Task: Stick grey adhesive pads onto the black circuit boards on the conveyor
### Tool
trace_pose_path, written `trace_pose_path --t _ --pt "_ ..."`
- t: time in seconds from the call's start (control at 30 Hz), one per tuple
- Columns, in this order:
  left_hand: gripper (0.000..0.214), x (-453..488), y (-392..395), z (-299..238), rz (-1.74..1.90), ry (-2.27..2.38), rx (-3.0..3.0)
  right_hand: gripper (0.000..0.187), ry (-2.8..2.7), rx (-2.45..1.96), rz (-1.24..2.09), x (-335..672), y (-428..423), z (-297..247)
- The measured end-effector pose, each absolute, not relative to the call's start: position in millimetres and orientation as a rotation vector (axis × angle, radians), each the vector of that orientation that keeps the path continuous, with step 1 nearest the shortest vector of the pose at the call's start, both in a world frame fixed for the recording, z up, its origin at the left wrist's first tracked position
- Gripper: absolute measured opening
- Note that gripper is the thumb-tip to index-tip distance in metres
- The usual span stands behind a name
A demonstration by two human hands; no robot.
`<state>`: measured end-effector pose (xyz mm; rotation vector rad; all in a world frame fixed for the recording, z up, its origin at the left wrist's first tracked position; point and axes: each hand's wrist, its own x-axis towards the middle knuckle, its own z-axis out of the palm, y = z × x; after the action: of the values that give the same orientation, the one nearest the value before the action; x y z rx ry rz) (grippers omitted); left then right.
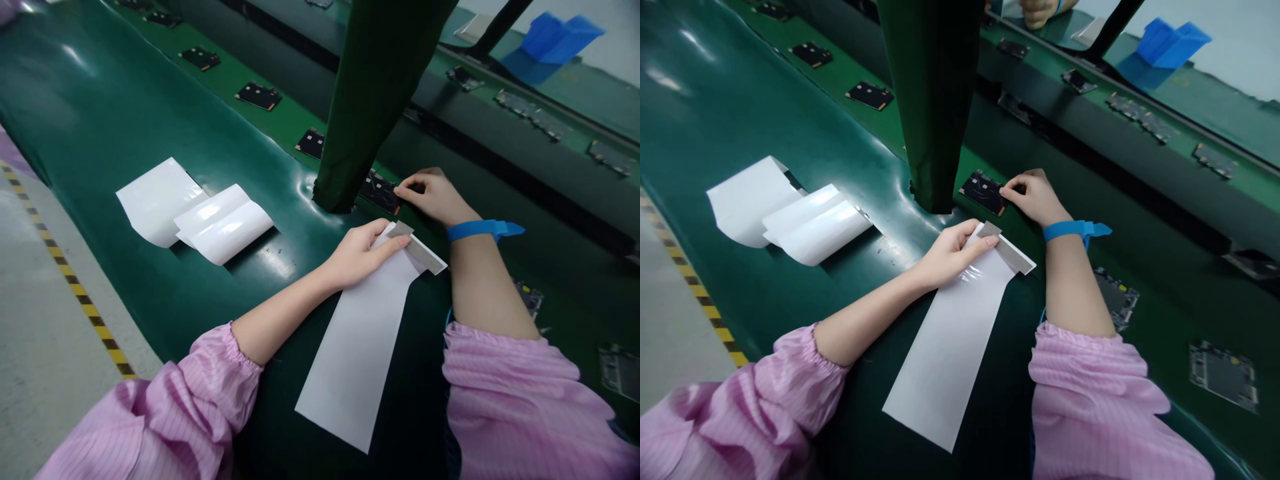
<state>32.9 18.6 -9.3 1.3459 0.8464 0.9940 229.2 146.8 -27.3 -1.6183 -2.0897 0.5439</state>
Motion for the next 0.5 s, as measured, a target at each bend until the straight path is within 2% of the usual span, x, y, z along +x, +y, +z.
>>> trace_pose_path --t 0.13,0.27,0.4,0.5 --pt "0.020 32.4 17.9 -7.5 1.005 0.826 1.346 0.046 -1.939 -1.791 0.430 233.9 137.2 -23.2" --pt "0.022 31.2 17.6 -6.1 0.989 0.842 1.362 0.036 -2.023 -1.723 0.415 237.8 114.8 -13.9" --pt "0.026 30.8 17.9 -7.7 0.968 0.868 1.383 0.041 -2.024 -1.709 0.320 237.7 97.1 -10.6" --pt "0.027 31.4 18.2 -10.2 0.976 0.862 1.384 0.035 -1.905 -1.735 0.497 235.8 90.5 3.7"
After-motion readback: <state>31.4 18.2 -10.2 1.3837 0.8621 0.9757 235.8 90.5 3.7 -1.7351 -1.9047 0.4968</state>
